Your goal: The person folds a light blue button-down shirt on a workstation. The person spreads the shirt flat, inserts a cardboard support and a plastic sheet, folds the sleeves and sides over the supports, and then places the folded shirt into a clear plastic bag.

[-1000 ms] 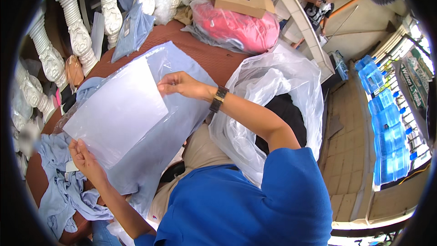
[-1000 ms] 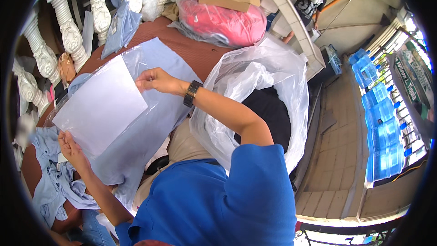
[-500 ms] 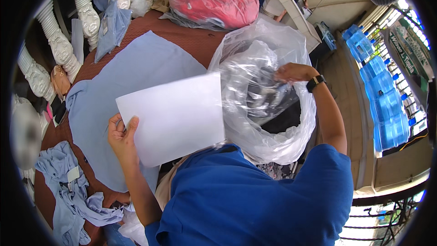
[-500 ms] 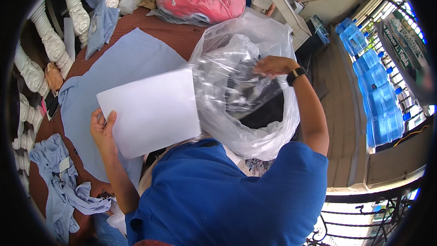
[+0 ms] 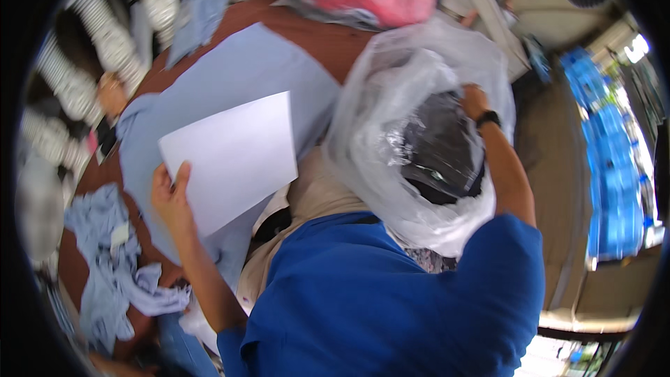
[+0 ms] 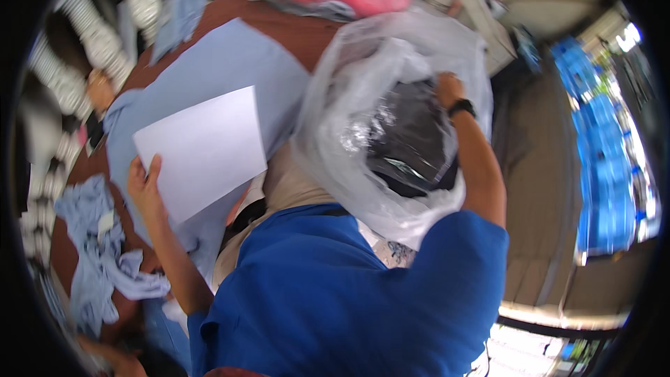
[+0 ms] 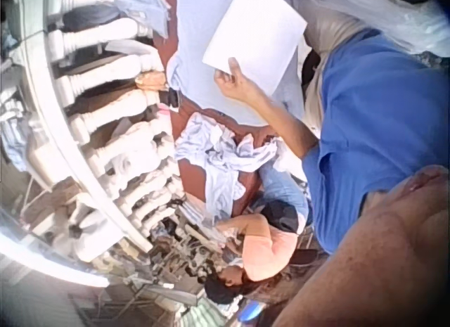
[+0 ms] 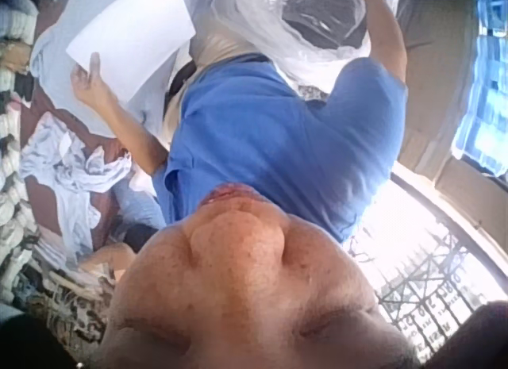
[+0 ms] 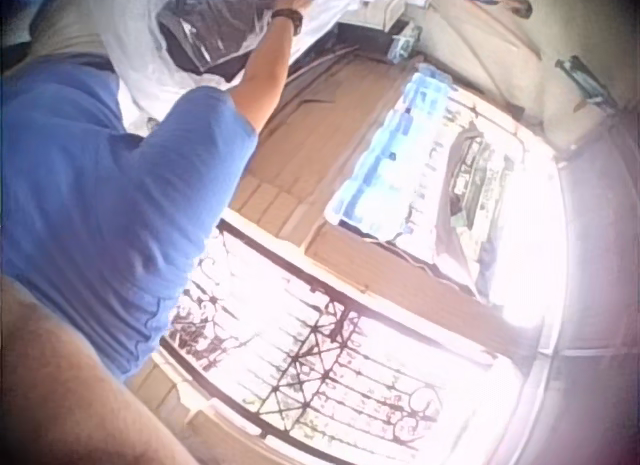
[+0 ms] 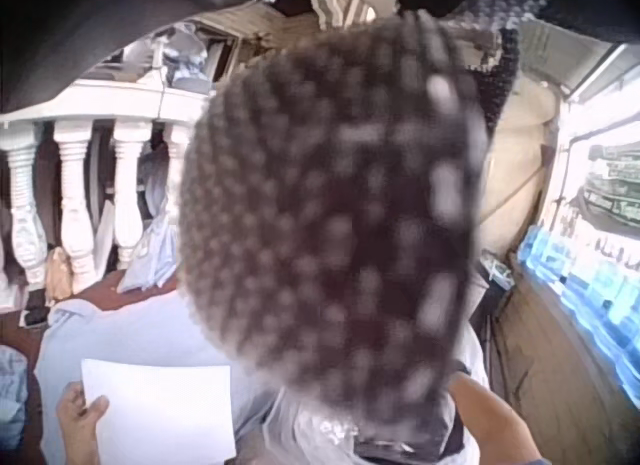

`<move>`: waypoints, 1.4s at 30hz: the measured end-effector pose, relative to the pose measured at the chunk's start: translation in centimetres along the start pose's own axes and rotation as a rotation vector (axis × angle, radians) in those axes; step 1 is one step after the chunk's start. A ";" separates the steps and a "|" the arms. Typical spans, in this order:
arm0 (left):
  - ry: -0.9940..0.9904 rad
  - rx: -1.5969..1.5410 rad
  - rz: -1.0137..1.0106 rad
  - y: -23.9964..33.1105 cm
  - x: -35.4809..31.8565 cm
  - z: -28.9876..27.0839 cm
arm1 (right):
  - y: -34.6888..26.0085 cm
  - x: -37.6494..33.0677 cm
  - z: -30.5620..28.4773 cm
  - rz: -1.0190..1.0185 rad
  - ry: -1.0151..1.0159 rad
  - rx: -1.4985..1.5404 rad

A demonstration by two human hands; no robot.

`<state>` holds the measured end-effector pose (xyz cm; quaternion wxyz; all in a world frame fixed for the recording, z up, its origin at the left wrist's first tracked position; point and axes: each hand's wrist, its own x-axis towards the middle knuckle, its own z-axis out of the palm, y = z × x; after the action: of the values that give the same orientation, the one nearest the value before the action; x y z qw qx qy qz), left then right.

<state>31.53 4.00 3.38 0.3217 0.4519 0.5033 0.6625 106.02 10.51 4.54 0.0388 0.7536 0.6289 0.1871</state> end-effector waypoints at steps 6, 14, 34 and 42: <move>0.100 0.117 -0.014 1.0 0.2 -4.1 | -8.6 3.2 -18.1 0.146 -0.659 0.018; 0.030 0.041 0.259 4.7 1.4 0.0 | -36.9 3.1 -27.8 -1.191 -0.108 0.819; 0.204 0.470 -0.254 -11.5 -1.1 -20.6 | -61.9 -8.9 -9.7 -1.501 0.216 0.881; 0.195 0.421 -0.279 -9.8 -1.0 -21.6 | -62.9 -9.1 -10.3 -1.461 0.096 0.973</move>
<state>11.71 -2.15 -8.15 0.2587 0.3692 0.7162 0.5328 42.63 12.87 -6.49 -0.2031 0.0868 0.9649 -0.1419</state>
